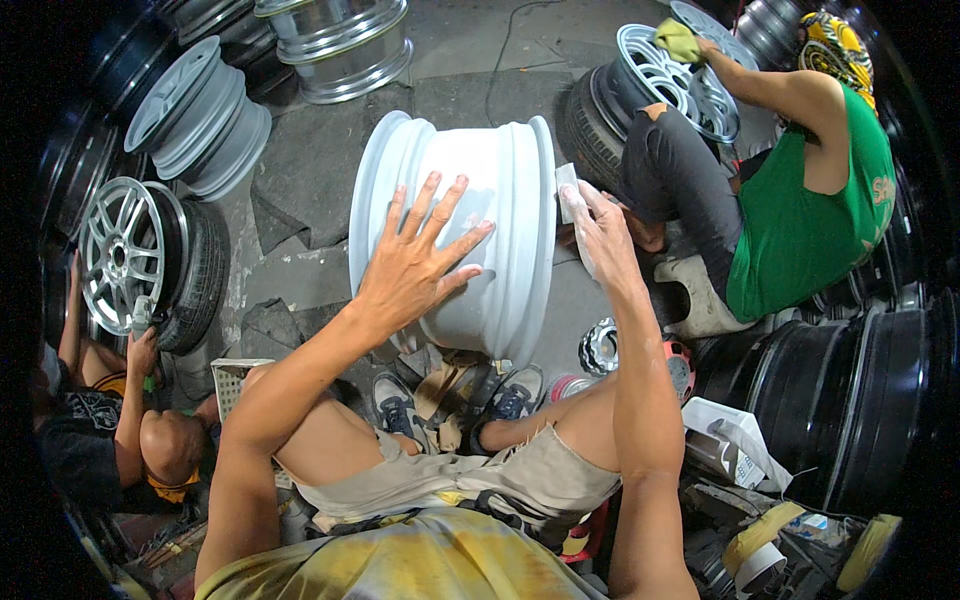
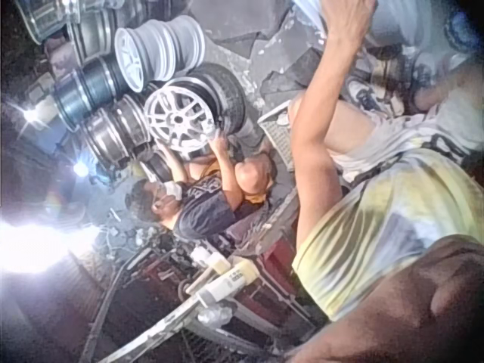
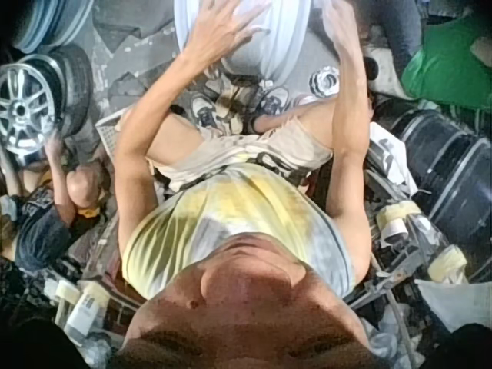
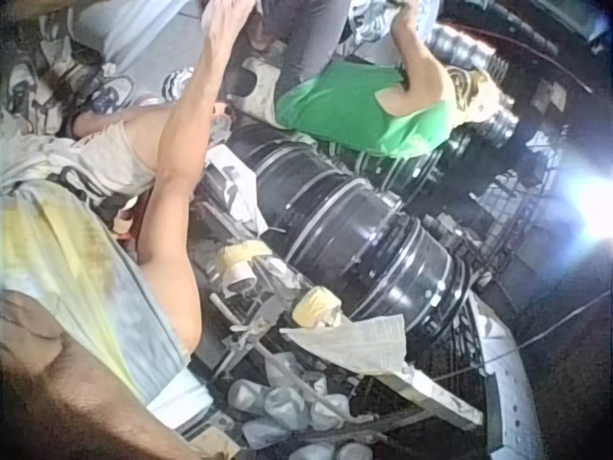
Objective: The person sits on the floor and sands a white car wheel rim using a sanding block. They rotate the rim to sand different sections and switch between different sanding blocks during the process.
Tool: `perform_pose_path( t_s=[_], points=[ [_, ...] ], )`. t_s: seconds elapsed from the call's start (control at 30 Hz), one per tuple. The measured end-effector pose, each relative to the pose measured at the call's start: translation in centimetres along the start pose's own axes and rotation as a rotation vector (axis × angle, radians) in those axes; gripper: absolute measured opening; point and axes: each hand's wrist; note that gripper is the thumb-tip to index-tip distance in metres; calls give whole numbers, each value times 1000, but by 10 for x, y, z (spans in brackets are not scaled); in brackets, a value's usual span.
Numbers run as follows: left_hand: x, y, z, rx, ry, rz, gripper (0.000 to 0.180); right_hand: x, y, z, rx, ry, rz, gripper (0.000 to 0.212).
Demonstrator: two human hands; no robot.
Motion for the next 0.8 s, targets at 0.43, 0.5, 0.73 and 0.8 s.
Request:
perform_pose_path(
  t_s=[0.43,0.5,0.73,0.8],
  points=[
    [-15,-66,20,-55,449,361,44,34,-59,-20,557,444,440,33],
    [-20,-73,21,239,338,612,37,45,-64,-36,725,378,562,38],
    [-23,-83,13,442,325,749,34,63,-43,-93,1064,397,561,39],
    [-22,-82,10,426,343,738,34,64,-46,-96,1105,421,551,39]
  ],
)
Point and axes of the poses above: each hand's wrist, its own x-axis away from the middle knuckle, its own z-axis out of the back of the hand, y = z × x, and after that the axes turned 9 degrees about x, right-handed
